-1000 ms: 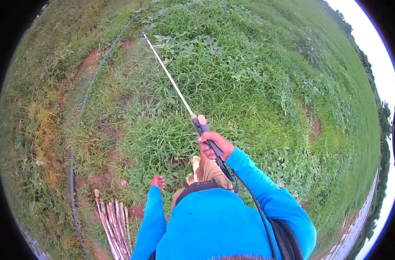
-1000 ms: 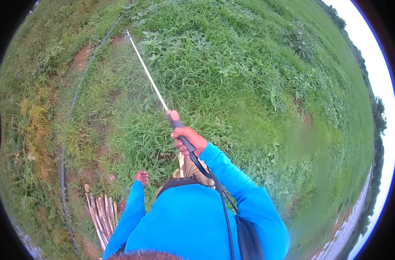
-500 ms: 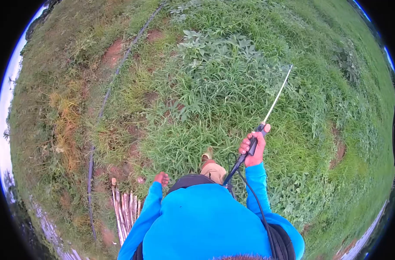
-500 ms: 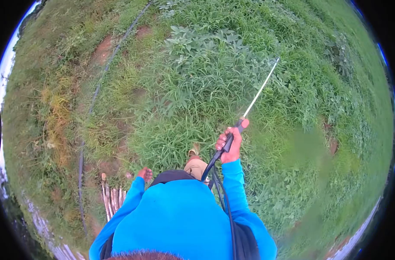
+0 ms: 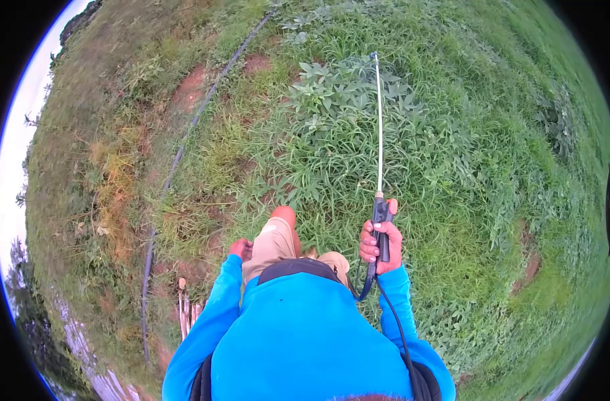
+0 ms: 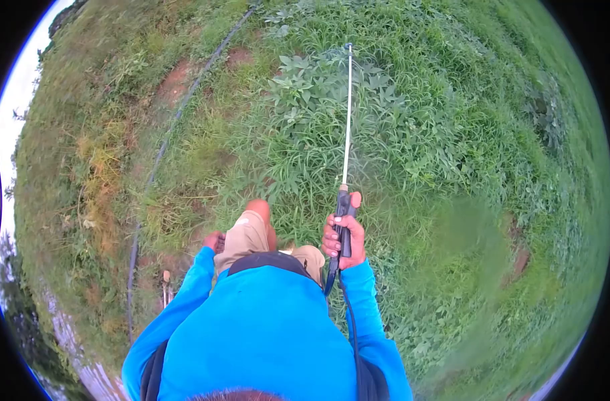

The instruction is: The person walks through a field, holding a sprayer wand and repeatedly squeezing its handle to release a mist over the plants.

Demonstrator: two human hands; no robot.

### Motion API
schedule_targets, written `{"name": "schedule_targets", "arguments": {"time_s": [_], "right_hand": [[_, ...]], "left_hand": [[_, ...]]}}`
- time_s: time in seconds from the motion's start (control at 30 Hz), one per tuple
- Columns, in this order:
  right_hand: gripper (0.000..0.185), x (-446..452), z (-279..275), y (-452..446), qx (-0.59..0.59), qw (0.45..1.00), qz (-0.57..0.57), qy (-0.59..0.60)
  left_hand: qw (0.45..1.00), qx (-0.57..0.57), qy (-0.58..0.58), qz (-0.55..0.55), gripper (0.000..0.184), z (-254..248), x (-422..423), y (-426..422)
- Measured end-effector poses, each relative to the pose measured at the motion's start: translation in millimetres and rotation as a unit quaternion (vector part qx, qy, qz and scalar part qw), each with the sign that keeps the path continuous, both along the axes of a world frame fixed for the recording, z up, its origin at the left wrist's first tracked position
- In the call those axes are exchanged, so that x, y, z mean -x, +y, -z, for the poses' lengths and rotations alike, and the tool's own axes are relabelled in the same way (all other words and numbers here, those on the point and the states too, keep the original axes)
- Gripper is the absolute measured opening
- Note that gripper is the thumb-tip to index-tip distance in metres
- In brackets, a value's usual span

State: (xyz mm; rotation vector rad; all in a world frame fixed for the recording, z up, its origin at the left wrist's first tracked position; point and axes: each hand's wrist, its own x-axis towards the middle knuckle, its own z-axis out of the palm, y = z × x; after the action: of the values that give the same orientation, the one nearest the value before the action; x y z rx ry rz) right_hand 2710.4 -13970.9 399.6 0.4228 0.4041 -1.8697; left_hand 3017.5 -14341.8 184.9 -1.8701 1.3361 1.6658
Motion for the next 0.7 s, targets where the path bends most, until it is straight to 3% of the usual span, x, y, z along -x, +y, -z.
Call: {"name": "schedule_targets", "arguments": {"time_s": [0.1, 0.23, 0.37, 0.43, 0.57, 0.63, 0.7], "right_hand": [[0.015, 12, 0, -12, -0.023, 0.999, -0.044, -0.018], [0.016, 50, 6, -28, -0.024, 0.992, -0.123, -0.035], [0.016, 138, 20, -74, -0.036, 0.978, -0.203, -0.04], [0.018, 202, 22, -120, -0.103, 0.959, -0.25, 0.089], [0.017, 345, 29, -230, -0.128, 0.935, -0.274, 0.187], [0.016, 412, 25, -281, -0.118, 0.931, -0.272, 0.212], [0.022, 464, 22, -322, -0.119, 0.929, -0.265, 0.231]], "left_hand": [[0.997, 0.002, 0.073, 0.027, 0.036, 65, 5, -18], [0.996, 0.019, 0.053, 0.066, 0.038, 105, 60, -28], [0.998, -0.068, 0.008, 0.01, 0.035, 141, 149, -38], [0.99, -0.134, -0.027, 0.037, 0.034, 158, 208, -53], [0.985, -0.16, -0.043, 0.045, 0.036, 213, 351, -95], [0.994, -0.019, 0.088, 0.055, 0.036, 215, 403, -112], [0.99, -0.108, 0.081, 0.048, 0.037, 134, 486, -150]]}}
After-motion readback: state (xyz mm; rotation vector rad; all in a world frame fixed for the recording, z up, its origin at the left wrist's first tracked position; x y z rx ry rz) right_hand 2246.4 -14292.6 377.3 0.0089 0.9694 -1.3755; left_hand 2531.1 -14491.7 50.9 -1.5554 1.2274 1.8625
